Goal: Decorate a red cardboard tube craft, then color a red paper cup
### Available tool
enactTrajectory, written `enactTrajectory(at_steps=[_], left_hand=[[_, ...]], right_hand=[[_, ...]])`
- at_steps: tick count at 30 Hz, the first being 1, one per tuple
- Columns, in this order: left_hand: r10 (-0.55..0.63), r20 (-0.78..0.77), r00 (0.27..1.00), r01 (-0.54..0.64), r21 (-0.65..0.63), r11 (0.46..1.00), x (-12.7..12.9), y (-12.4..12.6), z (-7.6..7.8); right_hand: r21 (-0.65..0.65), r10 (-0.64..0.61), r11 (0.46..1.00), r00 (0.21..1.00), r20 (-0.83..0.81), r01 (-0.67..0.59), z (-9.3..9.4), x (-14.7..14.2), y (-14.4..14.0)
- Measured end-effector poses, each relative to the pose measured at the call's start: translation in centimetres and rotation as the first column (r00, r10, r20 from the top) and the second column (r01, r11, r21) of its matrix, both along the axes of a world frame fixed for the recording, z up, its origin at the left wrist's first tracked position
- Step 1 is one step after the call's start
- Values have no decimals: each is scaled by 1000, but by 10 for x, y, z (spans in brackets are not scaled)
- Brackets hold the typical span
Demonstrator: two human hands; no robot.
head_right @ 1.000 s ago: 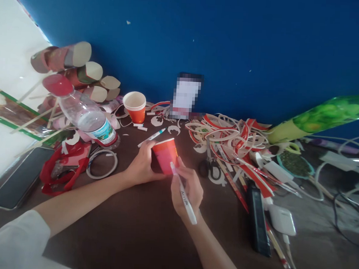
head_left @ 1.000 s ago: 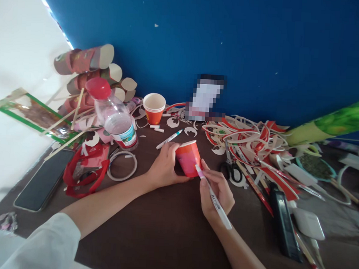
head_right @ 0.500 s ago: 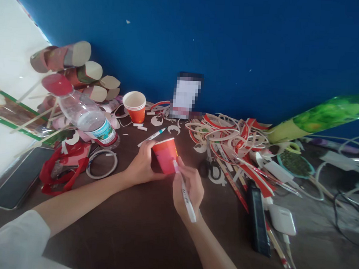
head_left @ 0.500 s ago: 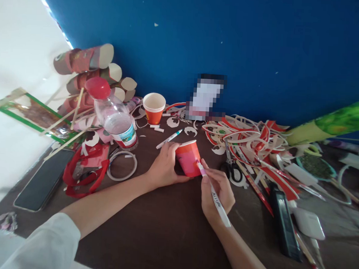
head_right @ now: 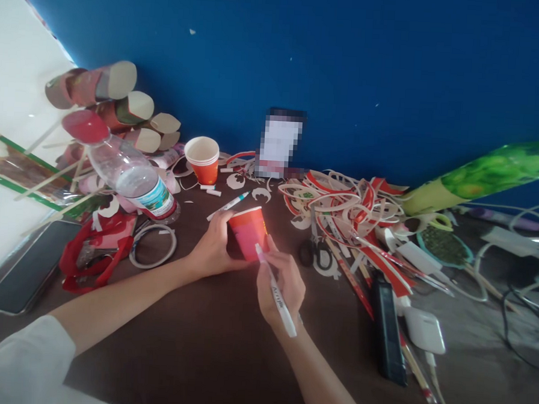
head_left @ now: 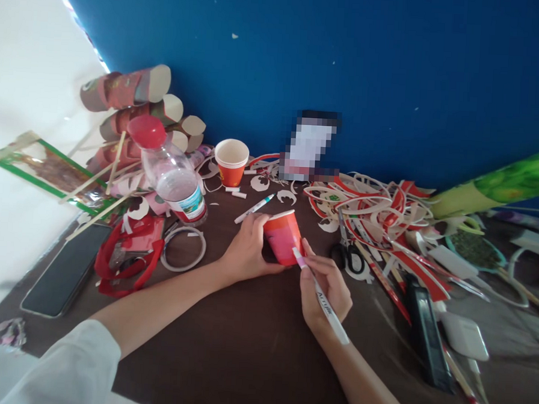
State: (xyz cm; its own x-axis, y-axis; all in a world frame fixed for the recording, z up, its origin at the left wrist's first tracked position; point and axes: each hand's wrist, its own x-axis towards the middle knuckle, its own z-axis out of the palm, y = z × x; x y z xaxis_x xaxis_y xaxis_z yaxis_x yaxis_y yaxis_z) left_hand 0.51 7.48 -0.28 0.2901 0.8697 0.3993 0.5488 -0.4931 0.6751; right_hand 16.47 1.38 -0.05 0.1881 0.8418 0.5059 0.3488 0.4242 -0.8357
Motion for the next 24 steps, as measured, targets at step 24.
enactTrajectory(at_steps=[24], left_hand=[[6, 10, 1000, -6, 11, 1000, 0, 1, -1]], right_hand=[[22, -2, 1000, 998, -56, 3, 1, 1, -1]])
